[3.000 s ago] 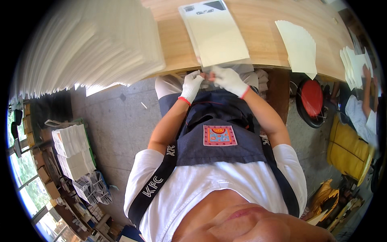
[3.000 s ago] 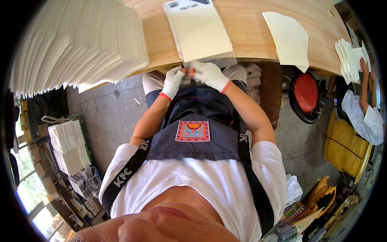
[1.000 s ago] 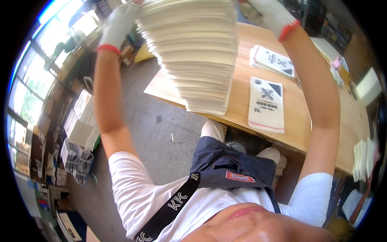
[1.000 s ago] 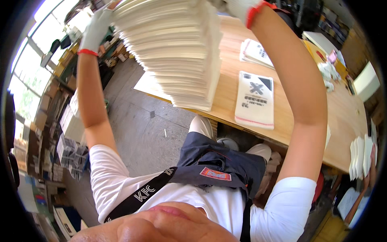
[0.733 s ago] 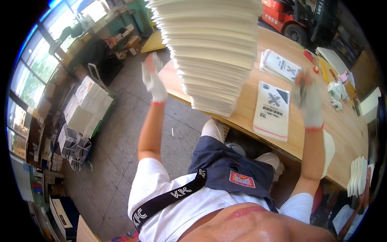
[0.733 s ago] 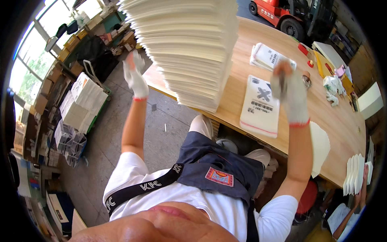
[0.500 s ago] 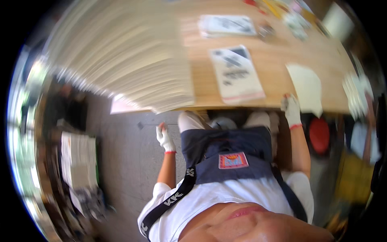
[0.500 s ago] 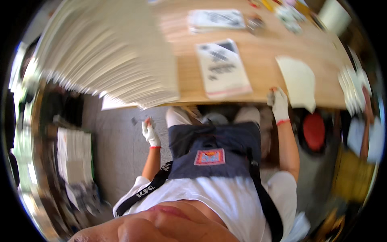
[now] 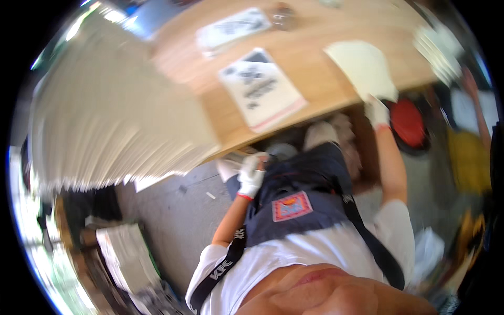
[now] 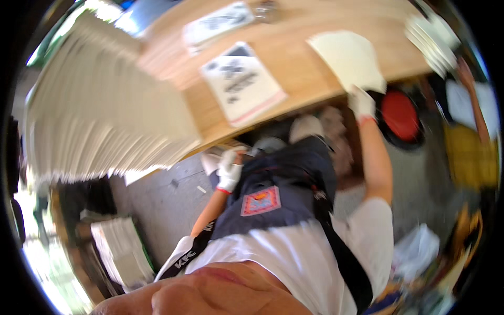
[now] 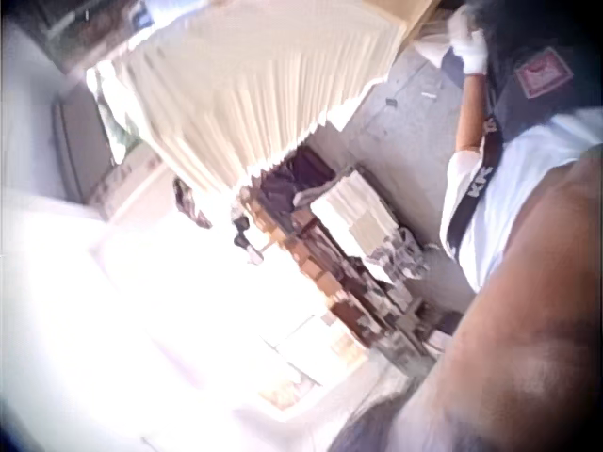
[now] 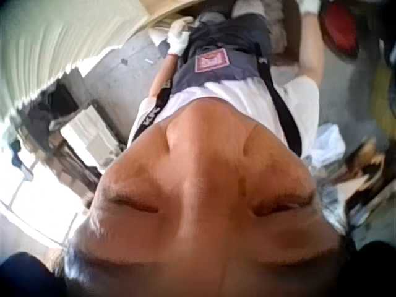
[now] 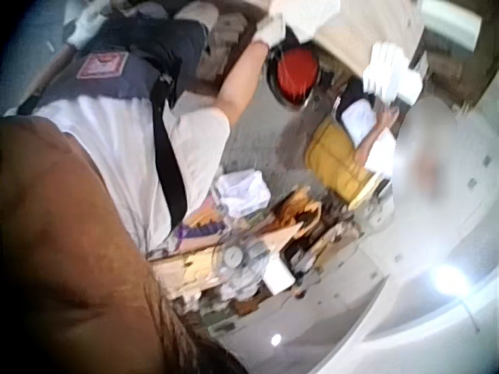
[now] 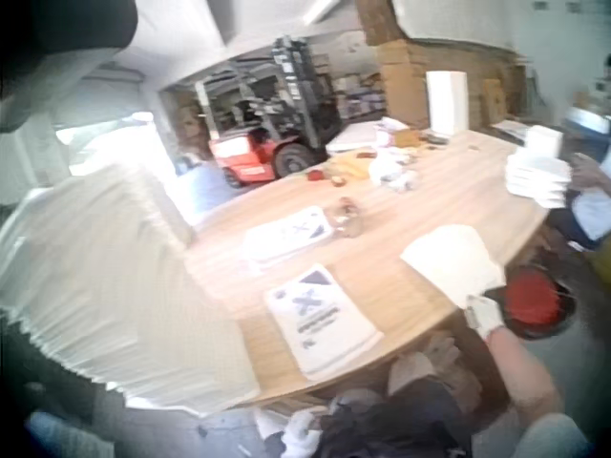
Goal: The person repeatedly picks up a single sheet of paper from a stack, folds it in half, and places it onto a separate pile. The task involves continuous manual folding of paper sheets in a repetitive manner.
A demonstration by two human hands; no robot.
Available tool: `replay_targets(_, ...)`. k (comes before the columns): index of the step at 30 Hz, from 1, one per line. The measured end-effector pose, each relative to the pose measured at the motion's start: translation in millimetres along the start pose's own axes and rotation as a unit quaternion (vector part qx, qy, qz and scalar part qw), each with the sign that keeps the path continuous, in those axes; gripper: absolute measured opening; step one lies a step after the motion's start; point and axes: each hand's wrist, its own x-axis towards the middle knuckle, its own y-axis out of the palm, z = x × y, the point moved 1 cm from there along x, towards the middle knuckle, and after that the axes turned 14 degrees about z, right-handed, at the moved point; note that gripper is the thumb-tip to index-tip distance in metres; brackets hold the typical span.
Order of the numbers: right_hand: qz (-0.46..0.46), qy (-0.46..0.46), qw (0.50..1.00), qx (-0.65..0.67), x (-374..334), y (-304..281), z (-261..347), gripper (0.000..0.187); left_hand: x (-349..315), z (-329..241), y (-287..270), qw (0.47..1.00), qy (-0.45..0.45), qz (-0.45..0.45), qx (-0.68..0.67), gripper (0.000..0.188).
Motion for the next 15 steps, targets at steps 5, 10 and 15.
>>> replay_targets(5,-0.042,0.018,0.994,0.1,-53.0,73.2,1.6,0.022,-33.0,-23.9,-14.1,0.996,-0.064,0.052,0.04,0.018)
replay_targets(10,-0.022,0.086,0.986,0.141,-78.4,93.2,-7.2,0.029,0.5,-37.6,-33.1,0.992,-0.043,0.018,0.114,0.016)
replay_targets(15,-0.084,-0.052,0.995,0.0,-62.4,66.2,8.4,0.011,87.6,-38.0,-40.0,0.963,-0.035,0.053,0.261,0.022)
